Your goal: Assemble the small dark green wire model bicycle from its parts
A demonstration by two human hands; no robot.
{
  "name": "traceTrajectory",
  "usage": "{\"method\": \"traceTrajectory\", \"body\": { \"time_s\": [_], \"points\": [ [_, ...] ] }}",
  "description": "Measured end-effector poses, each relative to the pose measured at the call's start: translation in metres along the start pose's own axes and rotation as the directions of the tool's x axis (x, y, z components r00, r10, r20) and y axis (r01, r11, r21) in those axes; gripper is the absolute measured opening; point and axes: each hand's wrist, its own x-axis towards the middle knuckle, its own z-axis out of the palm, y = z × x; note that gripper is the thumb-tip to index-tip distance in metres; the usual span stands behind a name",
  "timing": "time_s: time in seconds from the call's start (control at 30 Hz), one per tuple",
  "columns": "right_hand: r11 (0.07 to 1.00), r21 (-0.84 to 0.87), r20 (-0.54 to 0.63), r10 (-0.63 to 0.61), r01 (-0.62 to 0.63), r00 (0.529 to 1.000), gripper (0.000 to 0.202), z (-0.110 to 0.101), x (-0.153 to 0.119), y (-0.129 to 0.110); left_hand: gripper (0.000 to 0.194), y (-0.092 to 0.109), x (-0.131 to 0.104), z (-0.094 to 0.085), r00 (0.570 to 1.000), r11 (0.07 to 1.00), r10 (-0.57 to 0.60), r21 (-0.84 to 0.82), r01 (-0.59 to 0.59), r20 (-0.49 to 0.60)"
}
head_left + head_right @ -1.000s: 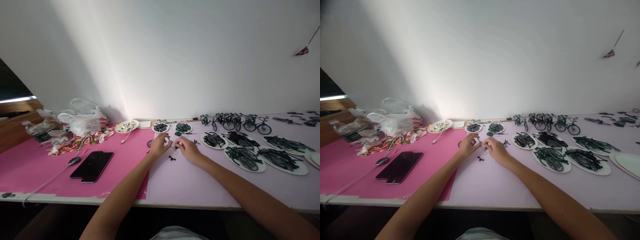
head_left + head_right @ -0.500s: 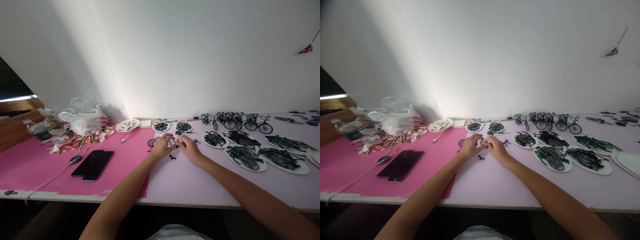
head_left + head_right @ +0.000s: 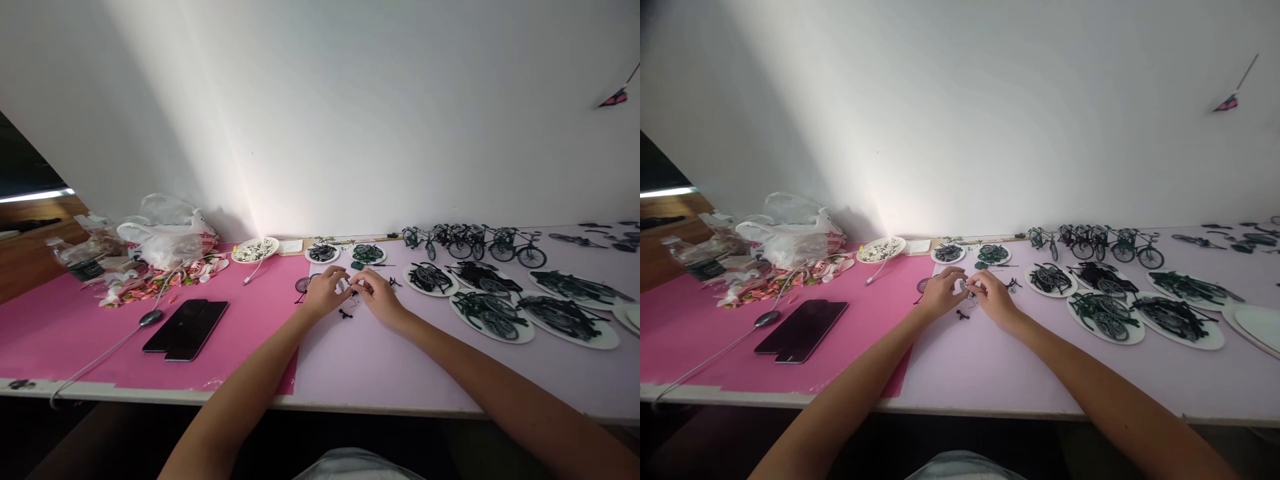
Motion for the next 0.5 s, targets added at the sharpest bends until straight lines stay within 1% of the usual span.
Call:
{"method": "traceTrajectory", "body": {
  "time_s": [0.27, 0.5],
  "points": [
    [0.998, -0.047, -0.002, -0.031, 0.031, 1.0, 0.011, -0.001, 0.0, -0.003, 0.023, 0.0, -0.001, 0.001, 0.999, 1.0, -0.016, -0.006, 0.016, -0.033],
    [0.998, -0.058, 0.015, -0.013, 0.013, 1.0, 0.012, -0.004, 0.001, -0.01, 0.022, -0.001, 0.0, 0.001, 0.998, 0.999, 0.003, 0.034, -0.001, -0.055]
  ]
}}
